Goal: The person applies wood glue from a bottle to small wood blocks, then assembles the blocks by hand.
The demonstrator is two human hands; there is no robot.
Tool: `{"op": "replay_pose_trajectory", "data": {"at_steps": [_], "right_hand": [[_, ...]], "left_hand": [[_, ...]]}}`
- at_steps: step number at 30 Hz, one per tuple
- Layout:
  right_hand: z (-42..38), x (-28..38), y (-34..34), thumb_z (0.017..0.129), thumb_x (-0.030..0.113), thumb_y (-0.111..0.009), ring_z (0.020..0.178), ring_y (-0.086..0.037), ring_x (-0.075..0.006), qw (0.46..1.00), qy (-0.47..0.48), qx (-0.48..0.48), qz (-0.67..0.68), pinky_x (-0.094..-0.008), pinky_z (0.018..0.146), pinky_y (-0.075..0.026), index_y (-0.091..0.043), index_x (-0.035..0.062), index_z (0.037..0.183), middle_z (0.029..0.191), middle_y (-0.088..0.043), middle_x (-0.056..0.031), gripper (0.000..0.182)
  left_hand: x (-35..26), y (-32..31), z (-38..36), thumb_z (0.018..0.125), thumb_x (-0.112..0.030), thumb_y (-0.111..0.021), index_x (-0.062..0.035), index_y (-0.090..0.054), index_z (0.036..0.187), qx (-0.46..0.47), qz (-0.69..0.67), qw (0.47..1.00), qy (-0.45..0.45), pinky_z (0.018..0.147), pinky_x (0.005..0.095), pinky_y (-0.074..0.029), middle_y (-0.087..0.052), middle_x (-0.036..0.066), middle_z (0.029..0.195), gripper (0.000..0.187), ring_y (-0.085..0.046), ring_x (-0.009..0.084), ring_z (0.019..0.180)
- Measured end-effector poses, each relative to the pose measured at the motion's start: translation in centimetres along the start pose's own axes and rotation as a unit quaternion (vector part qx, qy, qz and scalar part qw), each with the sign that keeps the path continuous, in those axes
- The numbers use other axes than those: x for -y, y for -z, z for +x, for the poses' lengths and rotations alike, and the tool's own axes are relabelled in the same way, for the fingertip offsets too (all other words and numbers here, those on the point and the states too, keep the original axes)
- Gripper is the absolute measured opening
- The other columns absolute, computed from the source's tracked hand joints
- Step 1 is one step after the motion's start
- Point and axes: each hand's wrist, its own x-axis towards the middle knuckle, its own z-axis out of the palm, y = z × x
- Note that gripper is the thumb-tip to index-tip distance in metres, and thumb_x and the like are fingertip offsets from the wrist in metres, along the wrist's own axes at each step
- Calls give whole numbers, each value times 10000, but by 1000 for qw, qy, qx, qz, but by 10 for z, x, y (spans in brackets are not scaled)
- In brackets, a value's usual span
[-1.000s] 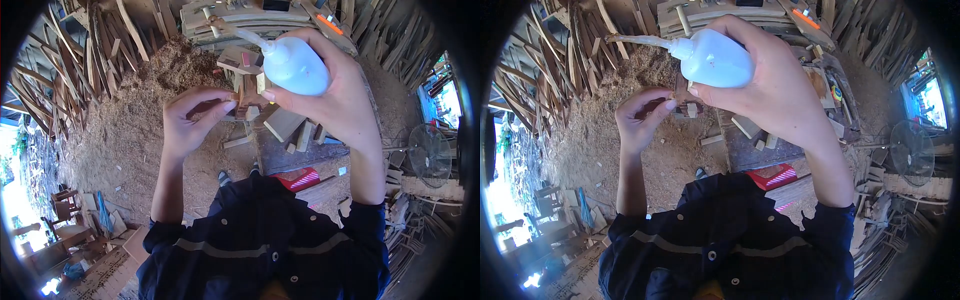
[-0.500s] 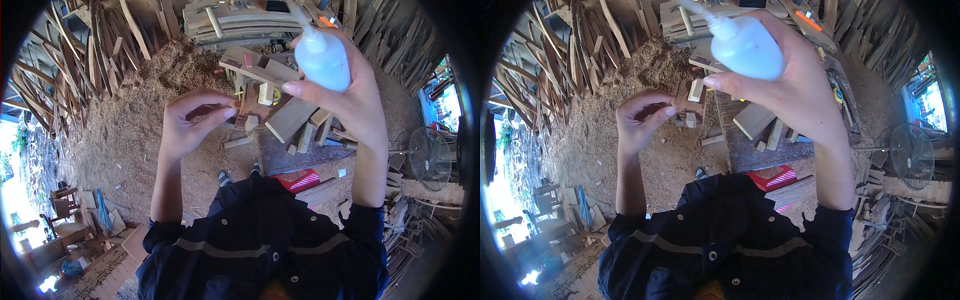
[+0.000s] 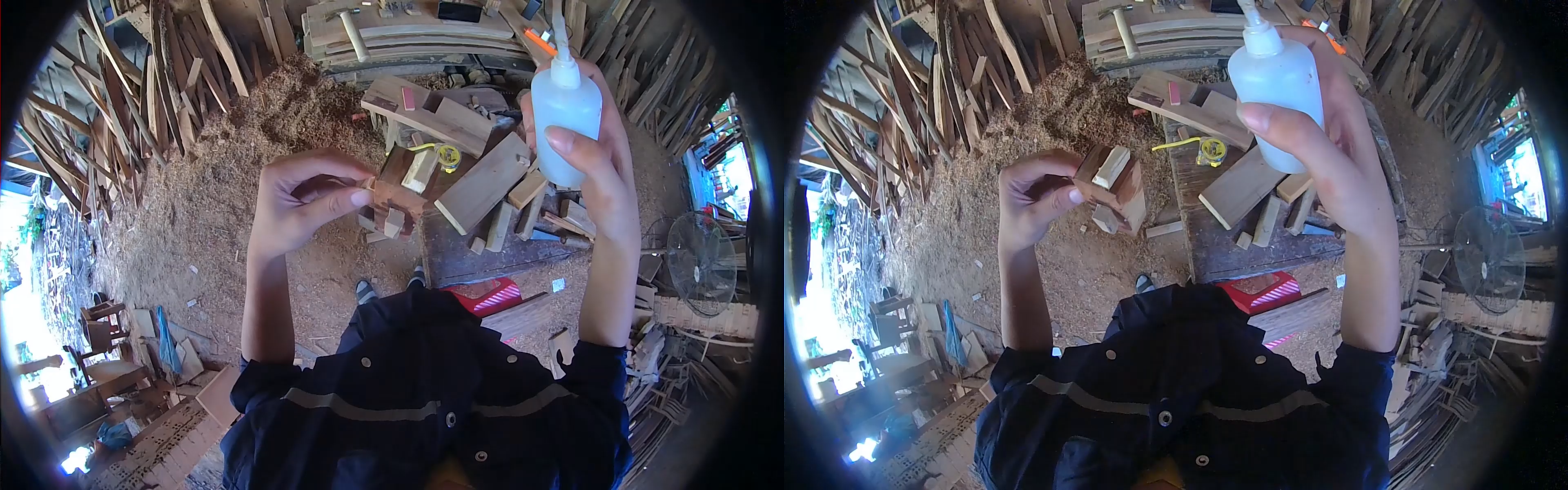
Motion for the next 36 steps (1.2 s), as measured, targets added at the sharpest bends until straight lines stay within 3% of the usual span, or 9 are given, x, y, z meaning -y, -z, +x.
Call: {"op": "replay_pose_trajectory", "data": {"at_steps": [3, 7, 9, 15, 20, 23, 29, 32, 36], "right_hand": [[-1, -3, 7, 882, 198, -785, 1025, -600, -130, 999, 1, 20, -38, -275, 886, -453, -537, 52, 1357, 1101, -621, -36, 556], [-3, 8, -1, 811, 125, -788, 1073, -637, -186, 978, 90, 16, -190, -340, 960, -491, -543, 39, 1382, 1185, -644, -97, 627], [-1, 6, 7, 795, 57, -809, 1149, -635, -191, 955, 157, 35, -249, -355, 1002, -487, -583, 49, 1364, 1241, -653, -90, 613], [0, 28, 11, 721, 23, -821, 1162, -657, -247, 874, 208, 40, -437, -361, 987, -503, -694, 78, 1263, 1266, -677, -92, 559], [0, 33, 4, 698, -1, -806, 1137, -665, -286, 842, 240, 95, -475, -376, 960, -521, -702, 92, 1254, 1257, -682, -97, 573], [1, 34, 0, 686, -16, -806, 1121, -665, -289, 831, 257, 113, -481, -382, 945, -527, -704, 94, 1251, 1247, -680, -98, 584], [4, 37, -4, 678, -30, -809, 1107, -665, -290, 821, 276, 125, -484, -384, 921, -535, -710, 86, 1235, 1237, -675, -100, 577], [4, 39, -5, 671, -30, -815, 1111, -662, -293, 817, 281, 126, -488, -385, 918, -536, -716, 88, 1230, 1243, -672, -101, 580], [3, 41, -7, 662, -35, -821, 1122, -658, -293, 806, 293, 126, -499, -388, 919, -537, -721, 96, 1228, 1257, -667, -103, 590]], "left_hand": [[1, 2, -1, 873, -27, -820, 35, -764, 1046, 13, 11, 1000, -24, 841, 284, -610, -757, 132, 1041, 191, -740, 172, 945], [-2, 5, -1, 868, -35, -826, 25, -768, 1039, 24, 19, 999, -26, 808, 275, -618, -760, 130, 1032, 190, -743, 161, 925], [-5, 5, -1, 866, -51, -832, 20, -771, 1037, 29, 24, 999, -20, 797, 272, -621, -763, 125, 1020, 195, -745, 159, 912], [-19, 5, -2, 859, -104, -848, -8, -781, 1041, 49, 91, 995, -3, 774, 274, -633, -773, 110, 989, 217, -759, 169, 875], [-23, 7, -6, 855, -129, -853, -34, -792, 1029, 63, 98, 993, 6, 759, 289, -650, -776, 103, 992, 208, -768, 178, 877], [-28, 8, -8, 794, -53, -878, 23, -776, 1013, 73, 109, 991, 13, 782, 301, -648, -751, 158, 1009, 252, -762, 213, 900], [-34, 13, -13, 799, -54, -876, 14, -778, 1022, 85, 126, 988, 8, 789, 312, -651, -756, 156, 997, 253, -766, 221, 910], [-34, 15, -14, 863, -90, -837, -34, -789, 1054, 88, 142, 986, -12, 769, 297, -656, -773, 103, 991, 205, -771, 188, 872], [-39, 13, -15, 801, -37, -871, 9, -779, 1022, 88, 137, 987, 6, 801, 318, -654, -756, 153, 1003, 244, -767, 223, 911]]}}
